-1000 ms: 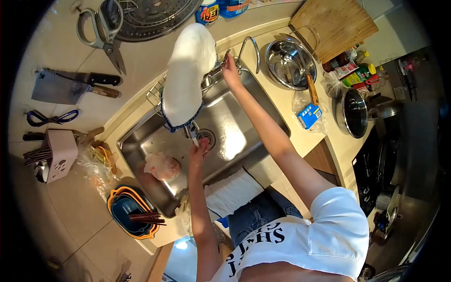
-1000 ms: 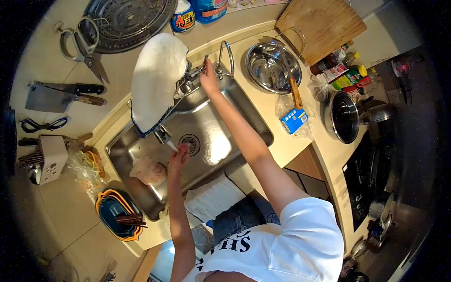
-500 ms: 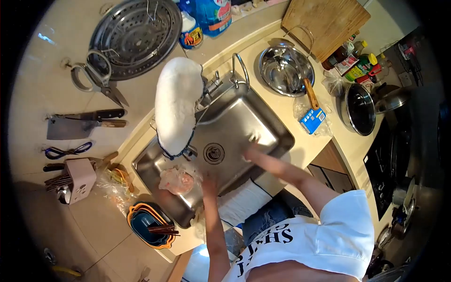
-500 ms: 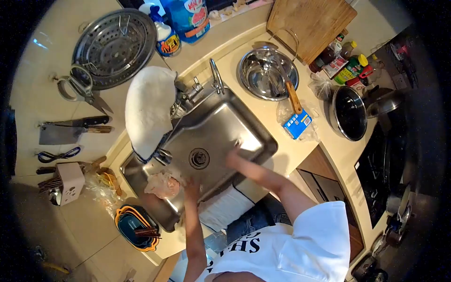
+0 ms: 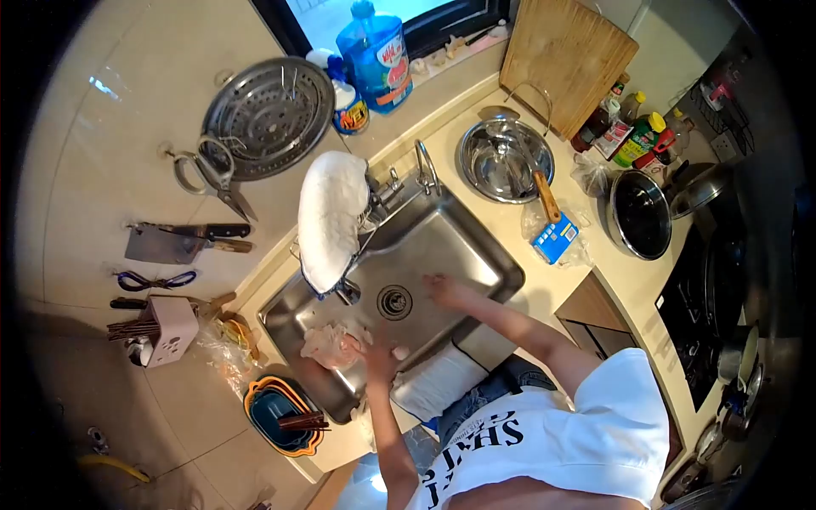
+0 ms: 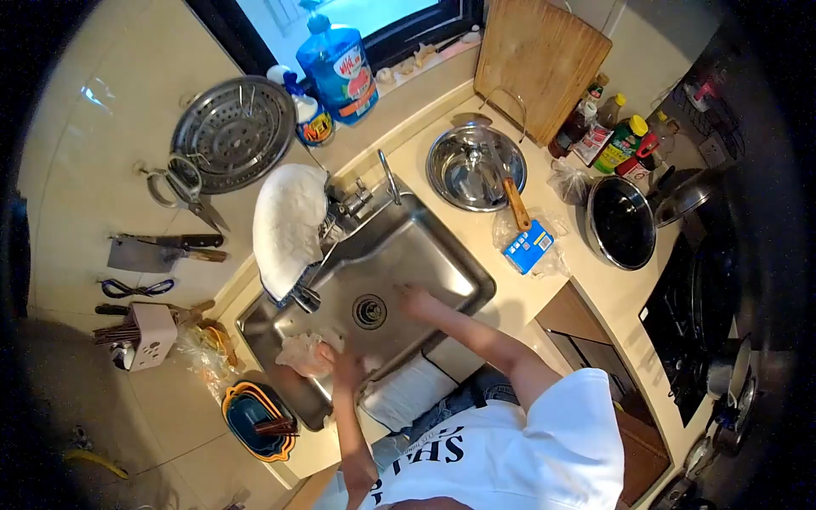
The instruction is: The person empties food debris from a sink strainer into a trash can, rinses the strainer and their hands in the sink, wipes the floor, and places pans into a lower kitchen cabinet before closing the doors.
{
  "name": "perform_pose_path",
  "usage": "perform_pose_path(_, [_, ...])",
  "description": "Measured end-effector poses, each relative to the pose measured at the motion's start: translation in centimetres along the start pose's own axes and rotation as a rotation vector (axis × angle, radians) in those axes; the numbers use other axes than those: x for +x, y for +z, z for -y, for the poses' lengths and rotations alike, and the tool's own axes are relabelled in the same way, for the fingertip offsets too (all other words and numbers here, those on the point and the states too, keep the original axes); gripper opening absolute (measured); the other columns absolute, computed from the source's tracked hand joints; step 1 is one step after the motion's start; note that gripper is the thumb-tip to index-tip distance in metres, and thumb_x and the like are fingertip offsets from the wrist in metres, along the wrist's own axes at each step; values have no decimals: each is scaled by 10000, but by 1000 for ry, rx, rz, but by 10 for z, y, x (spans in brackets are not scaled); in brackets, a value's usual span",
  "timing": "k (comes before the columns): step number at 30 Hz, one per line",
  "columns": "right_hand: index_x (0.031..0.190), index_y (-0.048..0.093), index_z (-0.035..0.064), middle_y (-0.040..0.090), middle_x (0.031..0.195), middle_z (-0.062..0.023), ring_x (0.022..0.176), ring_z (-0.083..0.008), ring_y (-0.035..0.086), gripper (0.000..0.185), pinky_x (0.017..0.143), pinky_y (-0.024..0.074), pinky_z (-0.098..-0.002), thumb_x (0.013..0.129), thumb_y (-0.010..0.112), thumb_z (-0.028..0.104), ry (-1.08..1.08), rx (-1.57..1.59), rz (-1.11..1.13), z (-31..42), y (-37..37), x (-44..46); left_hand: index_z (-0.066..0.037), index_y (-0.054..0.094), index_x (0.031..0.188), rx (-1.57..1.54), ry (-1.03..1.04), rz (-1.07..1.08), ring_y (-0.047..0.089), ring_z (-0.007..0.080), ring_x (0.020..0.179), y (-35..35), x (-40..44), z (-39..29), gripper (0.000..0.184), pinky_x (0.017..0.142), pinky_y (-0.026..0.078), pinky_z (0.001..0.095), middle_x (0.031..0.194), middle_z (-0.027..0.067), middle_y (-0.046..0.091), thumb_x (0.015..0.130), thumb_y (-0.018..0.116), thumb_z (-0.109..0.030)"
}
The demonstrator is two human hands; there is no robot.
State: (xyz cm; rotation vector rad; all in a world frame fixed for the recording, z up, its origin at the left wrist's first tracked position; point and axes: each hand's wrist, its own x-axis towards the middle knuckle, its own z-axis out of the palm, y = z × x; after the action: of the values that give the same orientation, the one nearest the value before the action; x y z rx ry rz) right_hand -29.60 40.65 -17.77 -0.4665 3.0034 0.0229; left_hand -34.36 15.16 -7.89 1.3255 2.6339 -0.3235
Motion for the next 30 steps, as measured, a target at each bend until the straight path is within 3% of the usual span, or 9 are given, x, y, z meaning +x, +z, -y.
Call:
perform_pose_path(1, [1194,394,82,432,1184,-162,1154,-265,358,434,962,273,-386,825,471,298,7,-5,-8,-1,-55,-4,-141,396,1194,-197,-48,-60,287,312,1190,-19,-4,3,491,980,174,473,1191,137,429,734,557,-199])
perform_pose_path(3, [1147,436,54,489,1081,-183,1009,-285,472,475,795,409,-388,683,530,90,228,1021,-459,-13,-159,-25,-119,443,1154,-617,-153,-167,270,316,1195,-58,-25,-4,419,987,177,435,1204,139,413,747,534,-166])
perform_pose_path(10, [1032,425,46,491,991,-183,865,-348,478,401,684,408,-422,656,537,132,1075,-131,-887,-147,-143,-113,-65,426,1162,-1029,-332,-137,280,324,1180,-58,-69,-30,384,977,212,397,1218,161,386,797,481,-170])
perform_pose_path(12, [1051,408,37,528,943,-211,832,-362,522,401,654,440,-420,694,532,171,1294,217,-433,-176,-120,-132,-58,444,1137,-955,-295,-58,309,327,1158,-38,-77,-40,357,961,242,388,1198,173,402,808,469,-194])
perform_pose_path(15, [1077,391,20,553,887,-234,813,-359,549,431,679,448,-419,717,537,205,1274,609,-389,-193,-121,-138,-51,452,1119,-980,-209,8,340,332,1124,-29,-81,-50,347,941,271,385,1171,184,418,807,471,-202])
perform_pose_path(26, [1146,403,62,530,1003,-191,847,-347,544,422,692,452,-390,759,532,174,984,485,-1033,-96,-146,-163,-18,458,1098,-946,-238,-19,408,335,1049,-36,-90,-53,336,910,308,380,1099,200,463,808,469,-186])
perform_pose_path(28, [1166,391,41,513,1084,-153,912,-266,544,420,751,441,-345,778,515,147,879,623,-1029,-53,-127,-172,-7,456,1097,-951,-204,1,410,337,1051,-33,-96,-53,341,910,309,380,1101,205,464,810,467,-192])
perform_pose_path(29, [1176,396,57,514,1104,-111,941,-208,530,403,797,424,-318,800,500,157,782,1194,-1001,-27,-110,-176,-1,456,1097,-939,-226,31,411,340,1054,-29,-99,-50,345,909,312,379,1111,208,460,813,465,-197])
perform_pose_path(30, [1180,407,82,518,1095,-78,911,-174,524,383,789,422,-293,824,489,195,941,1136,-640,1,-131,-184,5,456,1097,-924,-222,62,411,342,1058,-24,-95,-49,350,907,315,378,1121,212,457,816,463,-202])
